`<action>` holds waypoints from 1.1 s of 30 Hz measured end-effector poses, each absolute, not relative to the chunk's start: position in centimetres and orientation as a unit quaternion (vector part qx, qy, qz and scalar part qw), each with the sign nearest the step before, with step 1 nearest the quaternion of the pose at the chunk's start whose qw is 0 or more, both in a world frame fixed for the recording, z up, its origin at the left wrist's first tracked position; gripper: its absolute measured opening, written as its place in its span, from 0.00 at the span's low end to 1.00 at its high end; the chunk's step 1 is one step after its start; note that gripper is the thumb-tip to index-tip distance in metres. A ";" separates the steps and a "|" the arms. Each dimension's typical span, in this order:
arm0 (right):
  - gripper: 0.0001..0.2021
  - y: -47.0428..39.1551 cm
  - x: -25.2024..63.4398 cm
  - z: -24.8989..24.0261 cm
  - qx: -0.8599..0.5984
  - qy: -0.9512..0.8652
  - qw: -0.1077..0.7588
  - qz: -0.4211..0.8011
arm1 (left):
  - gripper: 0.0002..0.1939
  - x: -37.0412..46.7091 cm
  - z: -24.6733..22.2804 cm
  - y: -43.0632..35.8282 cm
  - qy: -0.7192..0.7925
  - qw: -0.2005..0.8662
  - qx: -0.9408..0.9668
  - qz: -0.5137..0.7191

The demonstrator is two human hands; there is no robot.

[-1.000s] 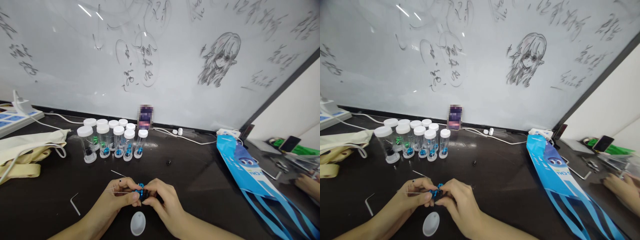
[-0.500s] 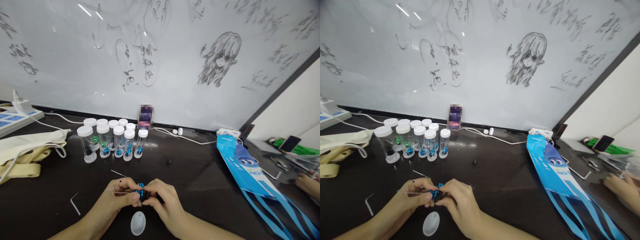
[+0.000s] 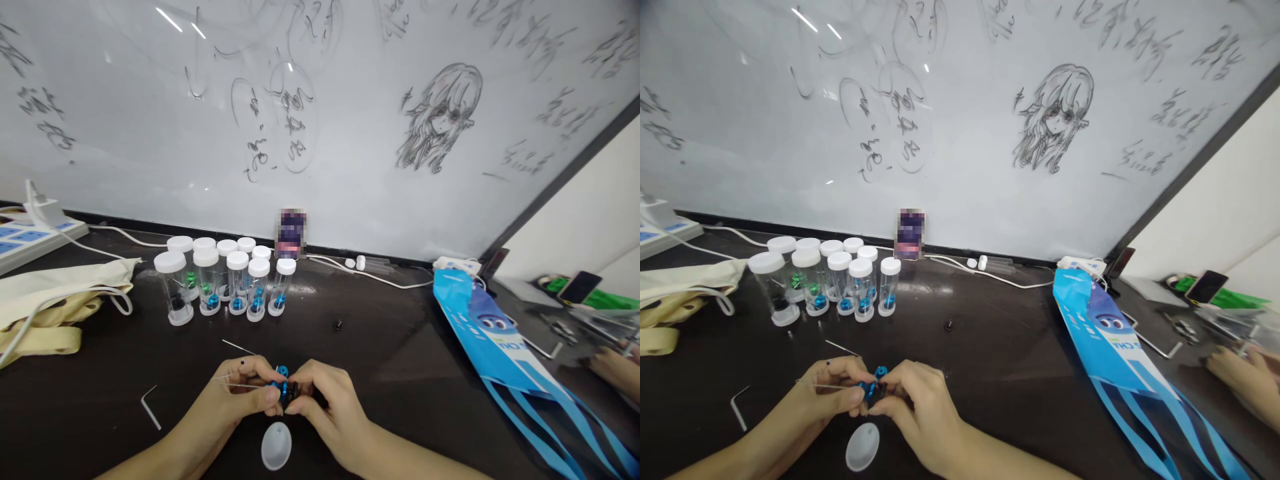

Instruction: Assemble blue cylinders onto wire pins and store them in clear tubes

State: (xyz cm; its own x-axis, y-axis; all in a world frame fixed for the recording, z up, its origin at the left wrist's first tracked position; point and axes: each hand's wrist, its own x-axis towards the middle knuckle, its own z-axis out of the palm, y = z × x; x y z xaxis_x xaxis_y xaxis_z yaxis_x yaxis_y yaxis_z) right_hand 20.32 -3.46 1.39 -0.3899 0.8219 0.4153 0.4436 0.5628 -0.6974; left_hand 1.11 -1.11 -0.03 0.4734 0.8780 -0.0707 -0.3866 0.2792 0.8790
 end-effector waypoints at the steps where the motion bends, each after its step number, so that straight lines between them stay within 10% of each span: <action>1: 0.10 -3.5 20.3 1.4 -0.403 -0.795 0.379 0.250 | 0.07 1.1 0.0 -1.2 0.288 0.747 0.425 0.422; 33: 0.10 -3.4 20.4 1.3 -0.409 -0.793 0.362 0.271 | 0.08 1.1 0.2 -1.2 0.299 0.744 0.421 0.425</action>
State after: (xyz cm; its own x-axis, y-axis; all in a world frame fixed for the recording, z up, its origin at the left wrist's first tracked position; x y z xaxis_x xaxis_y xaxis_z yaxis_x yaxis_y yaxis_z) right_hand 20.41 -3.35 1.34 -0.4036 0.8444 0.3522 0.4524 0.5188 -0.7254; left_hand 1.09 -1.16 0.17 0.4604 0.8835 -0.0867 -0.3805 0.2846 0.8799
